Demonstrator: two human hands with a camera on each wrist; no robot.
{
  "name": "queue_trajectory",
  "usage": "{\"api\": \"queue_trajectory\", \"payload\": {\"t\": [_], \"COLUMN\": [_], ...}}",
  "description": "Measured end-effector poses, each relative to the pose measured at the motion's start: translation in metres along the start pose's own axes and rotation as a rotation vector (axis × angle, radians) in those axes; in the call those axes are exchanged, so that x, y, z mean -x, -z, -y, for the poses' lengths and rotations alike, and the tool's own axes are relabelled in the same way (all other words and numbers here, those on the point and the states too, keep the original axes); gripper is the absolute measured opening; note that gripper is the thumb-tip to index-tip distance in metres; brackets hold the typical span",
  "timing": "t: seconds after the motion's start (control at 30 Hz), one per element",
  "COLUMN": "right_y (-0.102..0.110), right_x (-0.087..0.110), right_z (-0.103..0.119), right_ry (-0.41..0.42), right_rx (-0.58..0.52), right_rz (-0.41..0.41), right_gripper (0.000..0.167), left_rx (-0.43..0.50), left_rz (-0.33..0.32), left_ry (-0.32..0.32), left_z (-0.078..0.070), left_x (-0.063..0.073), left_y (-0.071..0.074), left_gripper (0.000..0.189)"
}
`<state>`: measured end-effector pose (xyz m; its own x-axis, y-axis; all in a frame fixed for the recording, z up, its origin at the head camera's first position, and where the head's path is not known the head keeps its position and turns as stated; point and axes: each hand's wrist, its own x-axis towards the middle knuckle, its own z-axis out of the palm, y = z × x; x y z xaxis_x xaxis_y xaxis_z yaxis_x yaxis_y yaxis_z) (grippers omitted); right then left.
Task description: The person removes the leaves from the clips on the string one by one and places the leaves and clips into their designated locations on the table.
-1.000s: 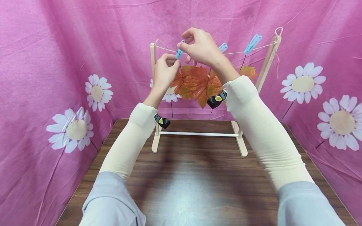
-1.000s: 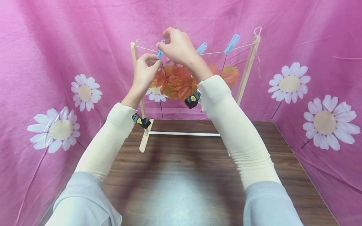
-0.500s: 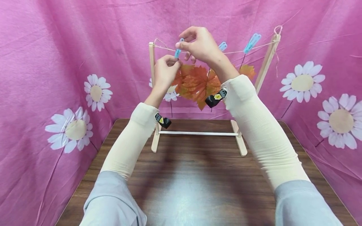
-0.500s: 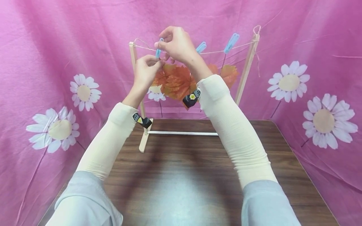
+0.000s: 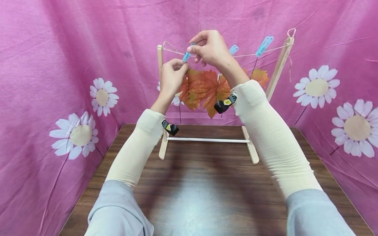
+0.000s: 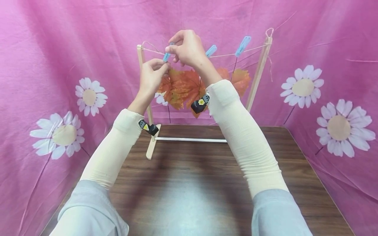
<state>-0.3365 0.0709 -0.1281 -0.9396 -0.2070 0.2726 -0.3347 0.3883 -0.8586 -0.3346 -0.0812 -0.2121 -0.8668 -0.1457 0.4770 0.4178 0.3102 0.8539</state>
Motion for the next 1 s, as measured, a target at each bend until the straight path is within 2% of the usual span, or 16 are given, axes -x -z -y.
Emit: {"api": "queue_trajectory", "payload": {"t": [0.13,0.37,0.73,1.0], "right_y": [-0.001,0.000,0.003,0.011], "right_x": [-0.002,-0.004,-0.003,0.001], "right_z": [0.000,0.000,0.000,0.002], "right_ry": [0.002,0.036,0.114,0.120], "right_rx": [0.011,-0.022,-0.094,-0.150], "right_rz": [-0.031,-0.114,-0.194,-0.197], "right_gripper": [0.032,0.016,0.009,0.007], "left_rx": [0.028,0.113,0.061,0.014], "left_rz": [-0.003,0.001,-0.031,-0.082], "left_ry": [0.001,0.006,-0.009,-0.056], "left_z": [0.000,0.000,-0.001,-0.003], "left_x": [0.000,0.000,0.003,0.005], "left_y": [0.000,0.002,0.005,0.008], "left_gripper": [0.015,0.018,0.017,0.016]}}
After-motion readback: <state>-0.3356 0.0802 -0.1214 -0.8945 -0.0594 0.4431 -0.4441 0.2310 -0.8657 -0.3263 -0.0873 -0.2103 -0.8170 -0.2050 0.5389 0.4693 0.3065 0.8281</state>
